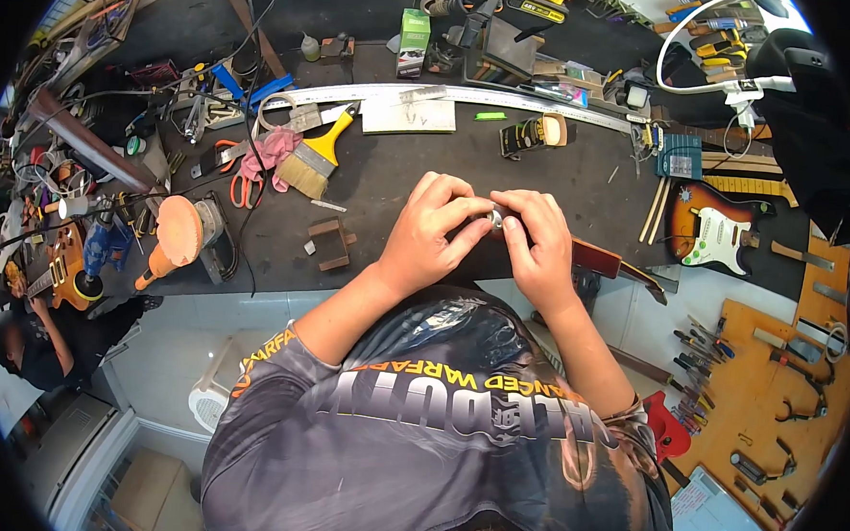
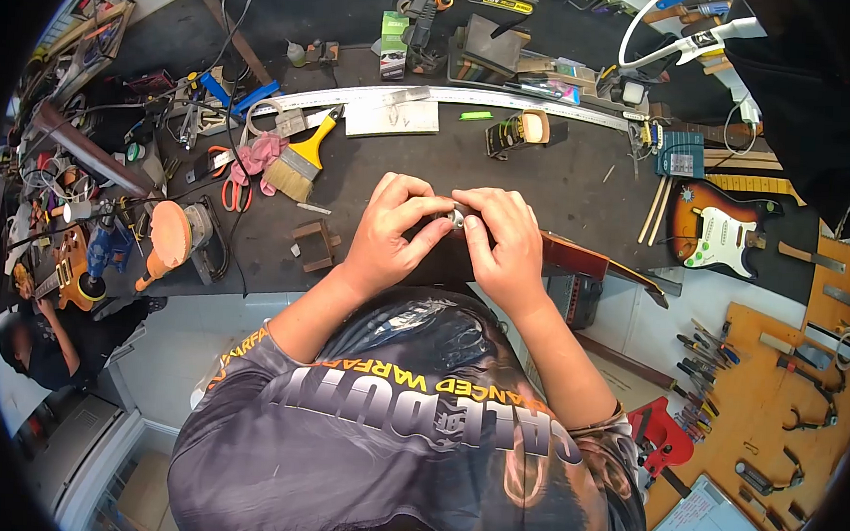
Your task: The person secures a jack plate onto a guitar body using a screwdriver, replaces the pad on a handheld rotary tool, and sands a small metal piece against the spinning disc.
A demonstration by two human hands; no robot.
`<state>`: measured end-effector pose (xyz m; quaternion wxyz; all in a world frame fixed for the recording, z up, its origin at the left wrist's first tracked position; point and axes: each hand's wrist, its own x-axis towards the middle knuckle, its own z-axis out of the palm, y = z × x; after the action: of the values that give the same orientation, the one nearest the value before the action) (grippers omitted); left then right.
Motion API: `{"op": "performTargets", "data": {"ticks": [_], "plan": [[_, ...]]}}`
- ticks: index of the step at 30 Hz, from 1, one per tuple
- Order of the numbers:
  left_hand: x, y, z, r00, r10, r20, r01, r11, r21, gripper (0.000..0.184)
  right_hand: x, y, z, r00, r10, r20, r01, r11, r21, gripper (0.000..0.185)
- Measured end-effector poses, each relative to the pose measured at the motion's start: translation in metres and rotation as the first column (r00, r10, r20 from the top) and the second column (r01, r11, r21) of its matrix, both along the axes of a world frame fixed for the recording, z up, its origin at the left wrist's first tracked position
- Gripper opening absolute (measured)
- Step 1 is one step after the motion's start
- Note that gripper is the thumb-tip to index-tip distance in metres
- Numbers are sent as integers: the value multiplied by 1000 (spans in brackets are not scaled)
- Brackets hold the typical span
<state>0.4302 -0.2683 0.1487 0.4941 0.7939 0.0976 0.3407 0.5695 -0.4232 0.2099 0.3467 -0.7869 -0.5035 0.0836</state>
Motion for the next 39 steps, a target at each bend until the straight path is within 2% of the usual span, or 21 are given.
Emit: {"op": "performTargets", "data": {"ticks": [10, 19, 26, 29, 32, 33, 34, 35, 36, 37, 38, 39], "plan": [[3, -2, -3, 1000, 8, -4, -8, 1000, -28, 18, 0, 3, -2, 999, -34, -26, 34, 999, 25, 24], [3, -11, 4, 996, 82, -28, -83, 995, -46, 11, 1, 3, -1, 998, -40, -50, 41, 998, 37, 23], [0, -20, 4, 992, 126, -21, -126, 991, -44, 9, 3, -2, 1, 996, 4, -85, 2, 998, 64, 22], [-1, -24, 10, 986, 156, -61, -158, 987, -30, 9, 12, -11, 0, 988, 67, -141, -58, 996, 65, 27], [-2, -32, 17, 977, 192, -91, -194, 981, -11, 10, 29, -21, 12, 898, 102, -429, -81, 994, 68, 33], [-1, -35, 18, 975, 206, -86, -207, 978, -2, 10, 41, -27, 20, 869, 115, -482, -131, 991, 0, 38], [-1, -36, 18, 972, 223, -80, -223, 975, 11, 10, 51, -28, 44, 896, 162, -414, -204, 977, -59, 40], [-2, -36, 19, 973, 210, -97, -209, 978, 16, 9, 65, -31, 66, 895, 310, -321, -342, 938, -50, 39], [-4, -36, 18, 973, 200, -117, -199, 980, 20, 9, 77, -34, 103, 844, 419, -334, -470, 879, -86, 35], [-6, -36, 18, 971, 193, -138, -192, 981, 23, 9, 88, -40, 142, 749, 488, -447, -603, 783, -155, 33], [-8, -37, 19, 971, 197, -135, -196, 980, 22, 8, 95, -41, 183, 606, 700, -378, -781, 615, -112, 33], [-7, -37, 19, 971, 198, -132, -197, 980, 20, 8, 103, -47, 225, 386, 847, -364, -920, 383, -84, 45]]}}
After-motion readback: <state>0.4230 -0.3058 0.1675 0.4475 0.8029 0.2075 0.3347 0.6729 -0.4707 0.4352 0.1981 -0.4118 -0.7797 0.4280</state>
